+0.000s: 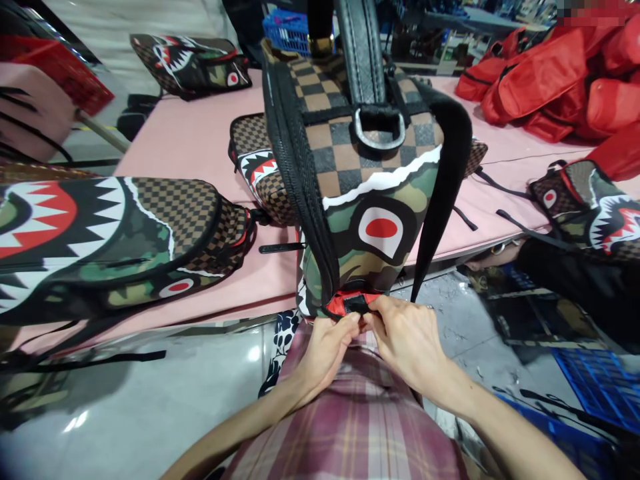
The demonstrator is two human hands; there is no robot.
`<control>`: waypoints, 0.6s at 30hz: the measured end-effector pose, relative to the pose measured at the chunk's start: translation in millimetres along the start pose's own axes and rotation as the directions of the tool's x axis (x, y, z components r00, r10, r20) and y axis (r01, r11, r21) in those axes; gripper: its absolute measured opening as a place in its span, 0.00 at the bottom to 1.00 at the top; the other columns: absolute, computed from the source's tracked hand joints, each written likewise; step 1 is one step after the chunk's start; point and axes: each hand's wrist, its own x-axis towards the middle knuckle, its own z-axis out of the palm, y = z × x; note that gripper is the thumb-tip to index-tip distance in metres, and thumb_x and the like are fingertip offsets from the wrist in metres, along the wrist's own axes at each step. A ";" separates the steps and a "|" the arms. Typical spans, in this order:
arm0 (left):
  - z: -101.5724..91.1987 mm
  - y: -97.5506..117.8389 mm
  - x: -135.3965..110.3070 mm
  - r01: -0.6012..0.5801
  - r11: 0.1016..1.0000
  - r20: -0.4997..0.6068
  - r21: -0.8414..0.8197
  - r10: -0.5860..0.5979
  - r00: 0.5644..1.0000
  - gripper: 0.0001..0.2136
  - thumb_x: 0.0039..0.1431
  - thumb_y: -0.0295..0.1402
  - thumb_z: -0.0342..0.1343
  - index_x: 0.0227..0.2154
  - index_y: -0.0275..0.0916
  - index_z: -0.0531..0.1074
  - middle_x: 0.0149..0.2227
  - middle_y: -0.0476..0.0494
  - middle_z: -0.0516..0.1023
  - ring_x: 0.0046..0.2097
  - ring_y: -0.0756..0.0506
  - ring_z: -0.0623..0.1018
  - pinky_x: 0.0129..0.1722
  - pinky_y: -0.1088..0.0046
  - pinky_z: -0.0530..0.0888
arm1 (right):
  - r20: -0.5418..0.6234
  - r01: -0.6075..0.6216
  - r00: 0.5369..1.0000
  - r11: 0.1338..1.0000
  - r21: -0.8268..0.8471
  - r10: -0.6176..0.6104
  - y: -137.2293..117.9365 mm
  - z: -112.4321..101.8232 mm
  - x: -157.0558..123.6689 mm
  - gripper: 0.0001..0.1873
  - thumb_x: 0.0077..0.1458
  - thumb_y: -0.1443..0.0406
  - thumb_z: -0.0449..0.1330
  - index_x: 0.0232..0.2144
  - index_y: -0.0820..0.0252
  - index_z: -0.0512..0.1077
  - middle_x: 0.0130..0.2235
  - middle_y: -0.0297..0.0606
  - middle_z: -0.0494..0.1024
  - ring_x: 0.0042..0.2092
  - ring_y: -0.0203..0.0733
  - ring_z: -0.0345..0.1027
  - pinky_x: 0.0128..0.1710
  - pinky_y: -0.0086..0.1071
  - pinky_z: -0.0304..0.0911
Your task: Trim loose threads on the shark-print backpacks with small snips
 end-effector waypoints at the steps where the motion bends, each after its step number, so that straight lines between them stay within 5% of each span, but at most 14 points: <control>1: 0.0 0.0 -0.1 0.000 1.000 -0.010 -0.005 0.000 1.000 0.09 0.42 0.32 0.64 0.22 0.33 0.71 0.21 0.50 0.71 0.26 0.52 0.71 0.33 0.73 0.71 | -0.011 0.000 1.000 1.000 0.026 0.000 -1.2 1.9 0.0 0.12 0.58 0.62 0.49 0.37 0.58 0.71 0.32 0.35 0.78 0.31 0.39 0.72 0.27 0.29 0.55; 6: -0.5 -0.8 -0.9 0.044 0.998 -0.005 -0.033 -0.044 0.999 0.11 0.41 0.33 0.64 0.27 0.34 0.70 0.28 0.47 0.75 0.31 0.48 0.75 0.38 0.68 0.71 | -0.073 -0.055 0.995 0.987 0.150 0.067 6.2 0.9 -3.8 0.12 0.58 0.62 0.49 0.37 0.57 0.71 0.31 0.33 0.78 0.29 0.37 0.72 0.28 0.28 0.56; 12: 2.0 0.2 -1.4 0.055 0.998 -0.047 -0.034 -0.056 0.997 0.11 0.40 0.33 0.66 0.24 0.33 0.69 0.23 0.50 0.73 0.27 0.51 0.73 0.34 0.72 0.71 | 0.022 -0.018 1.000 0.999 -0.051 0.019 4.4 -2.6 -0.6 0.12 0.58 0.61 0.49 0.36 0.57 0.72 0.31 0.35 0.79 0.30 0.41 0.72 0.25 0.29 0.53; 18: 0.0 -1.8 0.0 0.016 1.000 0.031 -0.014 -0.016 0.999 0.08 0.44 0.32 0.63 0.25 0.33 0.72 0.24 0.48 0.73 0.28 0.51 0.73 0.33 0.74 0.70 | -0.046 -0.047 0.998 0.991 0.128 0.053 5.1 4.1 0.4 0.13 0.59 0.61 0.49 0.38 0.57 0.71 0.33 0.35 0.79 0.31 0.38 0.72 0.30 0.28 0.57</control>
